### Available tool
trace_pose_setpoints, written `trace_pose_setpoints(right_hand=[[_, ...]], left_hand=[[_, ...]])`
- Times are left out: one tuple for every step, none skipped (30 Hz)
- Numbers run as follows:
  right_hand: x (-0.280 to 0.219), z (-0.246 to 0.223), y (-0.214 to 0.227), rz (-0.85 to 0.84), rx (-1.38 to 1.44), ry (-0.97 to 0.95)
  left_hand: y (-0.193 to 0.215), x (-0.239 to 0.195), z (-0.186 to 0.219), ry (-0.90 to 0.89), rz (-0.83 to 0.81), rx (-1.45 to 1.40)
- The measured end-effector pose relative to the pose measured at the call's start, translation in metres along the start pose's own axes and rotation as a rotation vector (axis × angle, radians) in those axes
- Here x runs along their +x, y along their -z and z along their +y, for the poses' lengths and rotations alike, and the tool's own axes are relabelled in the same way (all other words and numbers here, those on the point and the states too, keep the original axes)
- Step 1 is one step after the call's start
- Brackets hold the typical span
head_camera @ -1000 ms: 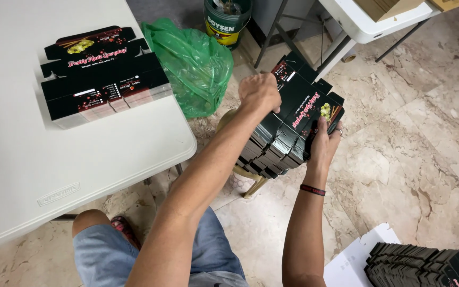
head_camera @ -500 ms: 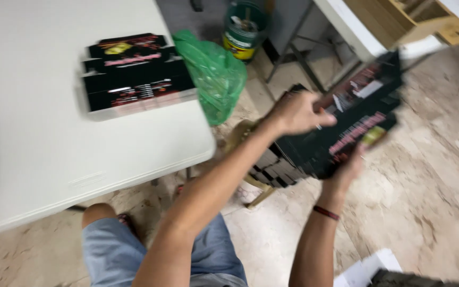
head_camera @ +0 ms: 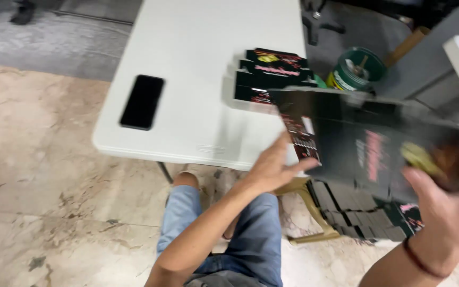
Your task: Folding flat cardboard sheets into boxes and stacking them on a table.
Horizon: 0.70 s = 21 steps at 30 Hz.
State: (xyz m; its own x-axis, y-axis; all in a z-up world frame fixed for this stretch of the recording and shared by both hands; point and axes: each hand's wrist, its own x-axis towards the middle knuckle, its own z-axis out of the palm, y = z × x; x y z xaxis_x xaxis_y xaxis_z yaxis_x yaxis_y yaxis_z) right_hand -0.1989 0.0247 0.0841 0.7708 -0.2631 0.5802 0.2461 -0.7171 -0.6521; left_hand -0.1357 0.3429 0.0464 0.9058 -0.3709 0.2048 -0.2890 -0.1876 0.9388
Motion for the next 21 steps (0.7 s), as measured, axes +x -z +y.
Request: trace_pose_setpoints(right_hand=[[0.022, -0.028, -0.023, -0.010, 0.016, 0.011], [0.046, -0.057, -0.043, -0.152, -0.234, 0.175], [0.069, -0.087, -0.064, -0.296, -0.477, 0.334], [0.079, -0.109, -0.086, -0.296, -0.476, 0.352], [0.088, -0.131, -0.108, -0.427, -0.553, 0.404], [0.093, -0.151, -0.129, -0.568, -0.637, 0.451], [0.095, -0.160, -0.148, -0.577, -0.642, 0.465], [0.098, -0.167, -0.166, -0.622, -0.622, 0.570], [0.100, -0.174, -0.185, -0.667, -0.600, 0.674], [0.098, -0.178, -0.197, -0.672, -0.601, 0.691], [0.096, -0.182, -0.209, -0.753, -0.594, 0.616], [0.095, -0.185, -0.220, -0.825, -0.584, 0.534], [0.096, -0.193, -0.221, -0.824, -0.584, 0.545], [0.095, -0.200, -0.219, -0.858, -0.621, 0.447], [0.095, -0.206, -0.218, -0.890, -0.656, 0.347], [0.092, -0.217, -0.209, -0.889, -0.658, 0.347], [0.090, -0.228, -0.199, -0.941, -0.628, 0.143], [0.086, -0.240, -0.190, -0.993, -0.593, -0.062], [0.080, -0.214, -0.182, -0.997, -0.594, -0.062], [0.076, -0.189, -0.174, -0.881, -0.325, 0.137], [0.073, -0.163, -0.166, -0.745, -0.058, 0.325]], left_hand=[[0.012, -0.011, -0.027, 0.003, 0.019, 0.009], [0.022, -0.019, -0.053, -0.027, 0.354, -0.125], [0.032, -0.026, -0.080, -0.062, 0.688, -0.260], [0.052, -0.038, -0.074, -0.070, 0.704, -0.264], [0.073, -0.050, -0.068, -0.158, 0.769, -0.089], [0.088, -0.067, -0.063, -0.232, 0.826, 0.085], [0.101, -0.063, -0.069, -0.226, 0.841, 0.078], [0.112, -0.058, -0.076, -0.248, 0.764, 0.177], [0.123, -0.054, -0.083, -0.267, 0.685, 0.275], [0.134, -0.053, -0.081, -0.264, 0.702, 0.271], [0.144, -0.052, -0.077, -0.147, 0.579, 0.207], [0.156, -0.048, -0.073, -0.040, 0.446, 0.147], [0.161, -0.046, -0.070, -0.042, 0.456, 0.147], [0.164, -0.045, -0.068, 0.024, 0.419, 0.121], [0.167, -0.043, -0.066, 0.090, 0.381, 0.094], [0.169, -0.042, -0.066, 0.088, 0.380, 0.092], [0.171, -0.041, -0.066, 0.122, 0.331, 0.079], [0.173, -0.042, -0.066, 0.162, 0.284, 0.064], [0.172, -0.042, -0.069, 0.165, 0.285, 0.062], [0.173, -0.038, -0.072, 0.134, 0.295, -0.002], [0.173, -0.035, -0.075, 0.104, 0.304, -0.065]])
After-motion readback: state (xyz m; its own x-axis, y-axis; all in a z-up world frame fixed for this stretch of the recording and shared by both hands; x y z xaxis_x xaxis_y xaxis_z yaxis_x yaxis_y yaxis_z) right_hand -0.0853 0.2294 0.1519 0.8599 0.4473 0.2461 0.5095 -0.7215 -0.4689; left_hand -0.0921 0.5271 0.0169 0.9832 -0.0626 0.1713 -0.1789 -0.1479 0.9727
